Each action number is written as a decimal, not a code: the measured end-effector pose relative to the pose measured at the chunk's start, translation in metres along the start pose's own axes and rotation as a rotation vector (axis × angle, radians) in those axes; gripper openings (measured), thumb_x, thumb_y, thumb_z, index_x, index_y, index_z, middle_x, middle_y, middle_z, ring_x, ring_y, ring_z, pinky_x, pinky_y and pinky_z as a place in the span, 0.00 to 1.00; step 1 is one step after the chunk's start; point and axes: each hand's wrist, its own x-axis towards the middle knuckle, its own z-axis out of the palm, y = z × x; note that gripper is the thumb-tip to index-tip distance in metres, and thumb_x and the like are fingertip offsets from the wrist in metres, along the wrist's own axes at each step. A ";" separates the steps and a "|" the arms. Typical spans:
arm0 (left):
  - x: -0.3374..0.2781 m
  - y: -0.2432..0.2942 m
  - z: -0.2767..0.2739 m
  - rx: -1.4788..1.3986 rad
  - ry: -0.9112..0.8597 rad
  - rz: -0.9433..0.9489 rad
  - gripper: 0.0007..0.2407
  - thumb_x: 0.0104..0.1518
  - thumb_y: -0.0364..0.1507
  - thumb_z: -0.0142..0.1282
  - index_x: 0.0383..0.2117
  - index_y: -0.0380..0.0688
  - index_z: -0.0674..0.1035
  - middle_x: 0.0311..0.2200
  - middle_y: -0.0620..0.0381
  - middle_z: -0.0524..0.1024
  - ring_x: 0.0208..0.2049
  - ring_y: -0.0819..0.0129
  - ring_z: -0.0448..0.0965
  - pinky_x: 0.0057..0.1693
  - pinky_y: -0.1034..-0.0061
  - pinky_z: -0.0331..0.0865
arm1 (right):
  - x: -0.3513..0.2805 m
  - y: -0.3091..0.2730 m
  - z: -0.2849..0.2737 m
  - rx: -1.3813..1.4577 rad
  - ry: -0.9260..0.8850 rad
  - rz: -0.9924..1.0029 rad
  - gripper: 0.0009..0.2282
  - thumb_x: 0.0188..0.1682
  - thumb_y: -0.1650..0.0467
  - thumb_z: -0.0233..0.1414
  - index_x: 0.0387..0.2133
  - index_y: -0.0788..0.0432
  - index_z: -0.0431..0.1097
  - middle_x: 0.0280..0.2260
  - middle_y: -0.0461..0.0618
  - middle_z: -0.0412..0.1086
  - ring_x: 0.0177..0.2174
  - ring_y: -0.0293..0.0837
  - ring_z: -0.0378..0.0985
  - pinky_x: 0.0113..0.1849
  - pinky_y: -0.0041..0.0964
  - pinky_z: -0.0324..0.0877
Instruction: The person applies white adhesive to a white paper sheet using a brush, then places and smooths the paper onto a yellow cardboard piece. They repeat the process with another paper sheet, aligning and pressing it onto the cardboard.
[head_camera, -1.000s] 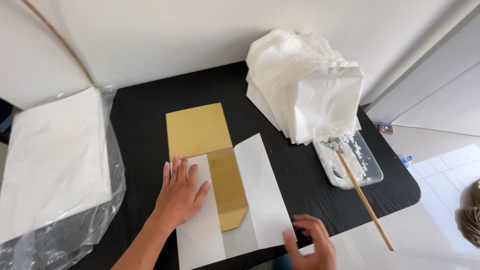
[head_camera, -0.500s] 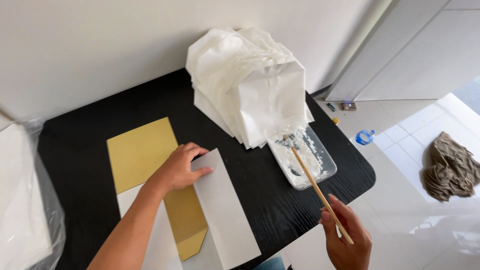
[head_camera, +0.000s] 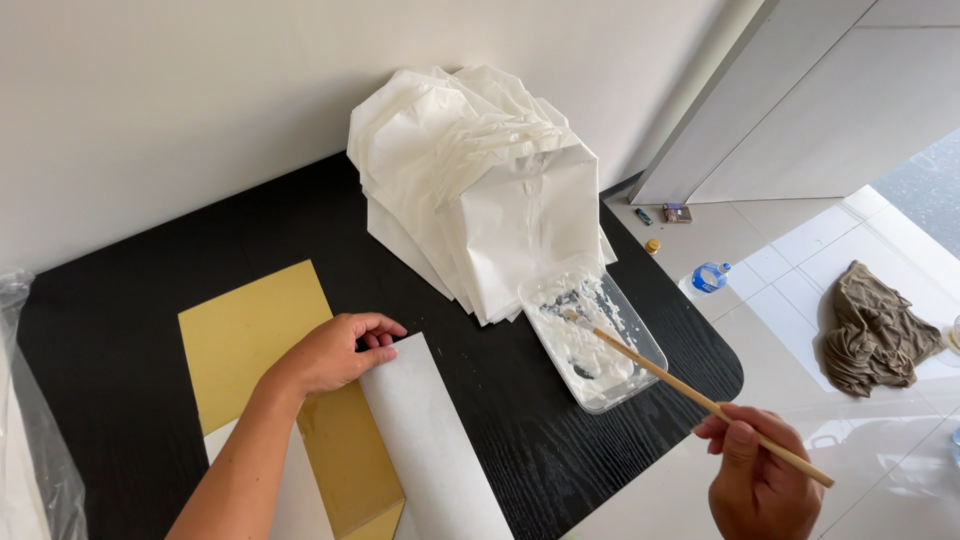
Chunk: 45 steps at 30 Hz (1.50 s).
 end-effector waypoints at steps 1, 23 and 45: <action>-0.001 0.002 -0.001 0.002 -0.008 -0.025 0.11 0.61 0.33 0.58 0.49 0.58 0.84 0.36 0.68 0.76 0.39 0.77 0.74 0.49 0.82 0.67 | -0.001 -0.001 0.000 -0.005 0.022 0.002 0.09 0.65 0.73 0.45 0.42 0.71 0.70 0.29 0.62 0.74 0.27 0.48 0.77 0.34 0.36 0.74; -0.005 -0.006 -0.003 -0.036 0.007 0.027 0.08 0.60 0.32 0.57 0.43 0.55 0.85 0.34 0.67 0.77 0.37 0.77 0.75 0.47 0.82 0.68 | 0.002 -0.016 -0.003 -0.081 0.062 -0.118 0.09 0.68 0.74 0.43 0.43 0.70 0.69 0.30 0.57 0.74 0.26 0.45 0.75 0.34 0.35 0.73; 0.005 -0.020 0.006 -0.040 0.039 0.102 0.06 0.61 0.33 0.56 0.36 0.53 0.84 0.31 0.67 0.76 0.35 0.77 0.74 0.45 0.80 0.68 | -0.007 -0.025 0.005 -0.012 0.021 -0.143 0.09 0.68 0.76 0.42 0.43 0.74 0.66 0.30 0.61 0.74 0.25 0.46 0.74 0.33 0.35 0.71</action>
